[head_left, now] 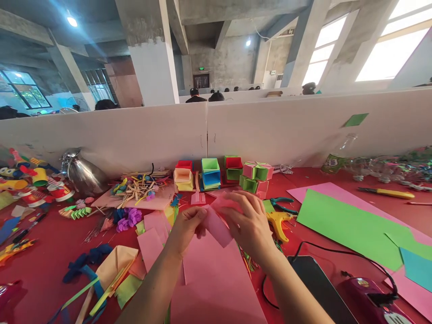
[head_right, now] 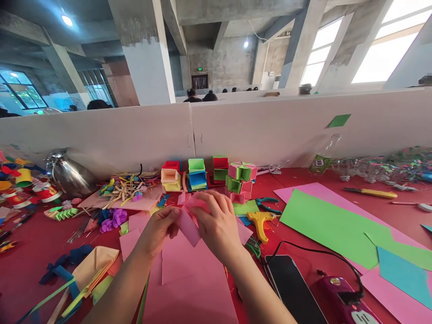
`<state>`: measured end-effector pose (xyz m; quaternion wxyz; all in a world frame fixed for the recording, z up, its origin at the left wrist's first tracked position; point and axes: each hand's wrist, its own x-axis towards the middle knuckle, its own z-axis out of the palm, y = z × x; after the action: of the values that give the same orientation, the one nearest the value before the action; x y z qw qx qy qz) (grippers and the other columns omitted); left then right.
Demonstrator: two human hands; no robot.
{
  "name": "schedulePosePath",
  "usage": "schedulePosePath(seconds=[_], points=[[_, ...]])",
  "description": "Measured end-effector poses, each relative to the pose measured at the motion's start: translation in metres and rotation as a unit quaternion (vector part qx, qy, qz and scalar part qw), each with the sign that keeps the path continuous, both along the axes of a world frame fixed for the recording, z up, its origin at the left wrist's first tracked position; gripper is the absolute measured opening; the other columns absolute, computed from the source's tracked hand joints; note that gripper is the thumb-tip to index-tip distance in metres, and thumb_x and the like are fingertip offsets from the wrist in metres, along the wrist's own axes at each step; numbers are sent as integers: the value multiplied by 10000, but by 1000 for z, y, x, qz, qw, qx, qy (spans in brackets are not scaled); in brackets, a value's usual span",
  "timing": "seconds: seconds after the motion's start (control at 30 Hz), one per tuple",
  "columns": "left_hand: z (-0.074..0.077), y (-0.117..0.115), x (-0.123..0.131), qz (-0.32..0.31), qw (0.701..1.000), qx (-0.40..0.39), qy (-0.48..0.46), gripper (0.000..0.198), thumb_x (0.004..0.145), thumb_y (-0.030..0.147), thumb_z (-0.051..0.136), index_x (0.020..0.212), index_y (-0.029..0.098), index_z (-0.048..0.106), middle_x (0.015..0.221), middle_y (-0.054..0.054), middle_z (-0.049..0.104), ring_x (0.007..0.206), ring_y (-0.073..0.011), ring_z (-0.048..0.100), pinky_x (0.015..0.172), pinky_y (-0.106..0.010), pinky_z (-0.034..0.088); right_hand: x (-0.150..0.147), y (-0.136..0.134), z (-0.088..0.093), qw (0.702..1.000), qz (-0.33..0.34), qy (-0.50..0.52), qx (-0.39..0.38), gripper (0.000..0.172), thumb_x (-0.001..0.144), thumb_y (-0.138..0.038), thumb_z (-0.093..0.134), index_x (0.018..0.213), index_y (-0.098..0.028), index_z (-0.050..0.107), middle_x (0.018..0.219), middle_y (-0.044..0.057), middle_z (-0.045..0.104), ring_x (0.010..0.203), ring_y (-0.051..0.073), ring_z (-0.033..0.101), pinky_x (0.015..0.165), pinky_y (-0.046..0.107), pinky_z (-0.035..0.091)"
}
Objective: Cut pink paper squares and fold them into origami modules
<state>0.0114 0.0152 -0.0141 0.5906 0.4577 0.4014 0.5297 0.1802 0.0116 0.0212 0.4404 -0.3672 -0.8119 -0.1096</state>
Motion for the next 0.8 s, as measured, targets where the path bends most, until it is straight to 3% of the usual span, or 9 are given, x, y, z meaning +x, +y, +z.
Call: schedulePosePath(seconds=[0.1, 0.2, 0.27, 0.37, 0.5, 0.67, 0.8], points=[[1, 1, 1, 16, 1000, -10, -23, 364, 663, 494, 715, 676, 136, 652, 569, -16, 617, 508, -108, 573, 487, -197, 426, -1, 0, 1, 995, 65, -12, -70, 235, 887, -161, 479, 1007, -249, 660, 1055, 43, 666, 1034, 218, 529, 873, 396, 422], [0, 0, 3, 8, 999, -4, -38, 371, 694, 499, 691, 708, 129, 666, 612, -39, 654, 567, -127, 606, 569, -227, 479, 0, 1, 1, 990, 83, -21, -113, 201, 887, -263, 525, 1044, -250, 650, 1109, 39, 661, 1096, 234, 506, 893, 414, 427], [-2, 0, 4, -8, 999, 4, -50, 379, 721, 507, 663, 749, 129, 672, 654, -47, 668, 586, -126, 607, 588, -232, 483, 1, 2, 0, 991, 76, -37, -100, 168, 849, -307, 587, 985, -257, 672, 1146, 37, 650, 1154, 262, 472, 923, 449, 409], [-5, 3, 4, -25, 998, -12, -58, 353, 708, 485, 682, 792, 143, 673, 670, -29, 661, 573, -113, 598, 562, -219, 470, 1, 3, -2, 995, 65, -55, -56, 127, 844, -215, 581, 832, -269, 696, 1152, 11, 650, 1169, 258, 469, 968, 478, 367], [-8, 10, 2, -32, 999, -32, -20, 325, 650, 436, 733, 633, 125, 641, 501, 13, 571, 438, -86, 519, 453, -191, 391, 0, 5, -3, 995, 79, -59, -24, 196, 847, -151, 552, 800, -275, 696, 1090, 1, 671, 1124, 238, 500, 949, 461, 383], [-11, 19, -6, 42, 998, -31, -37, 313, 647, 449, 711, 670, 148, 626, 531, 37, 585, 465, -96, 534, 502, -216, 428, 1, 5, -3, 987, 121, -89, -60, 93, 823, -235, 620, 784, -267, 698, 1022, 18, 683, 1067, 233, 533, 875, 411, 442], [-9, 19, -10, 109, 991, -12, -73, 338, 657, 476, 702, 758, 165, 618, 594, 43, 614, 514, -110, 561, 532, -227, 445, -1, 8, -9, 987, 94, -41, -120, 95, 780, -323, 669, 822, -238, 681, 1059, 70, 648, 992, 245, 565, 818, 411, 482]])
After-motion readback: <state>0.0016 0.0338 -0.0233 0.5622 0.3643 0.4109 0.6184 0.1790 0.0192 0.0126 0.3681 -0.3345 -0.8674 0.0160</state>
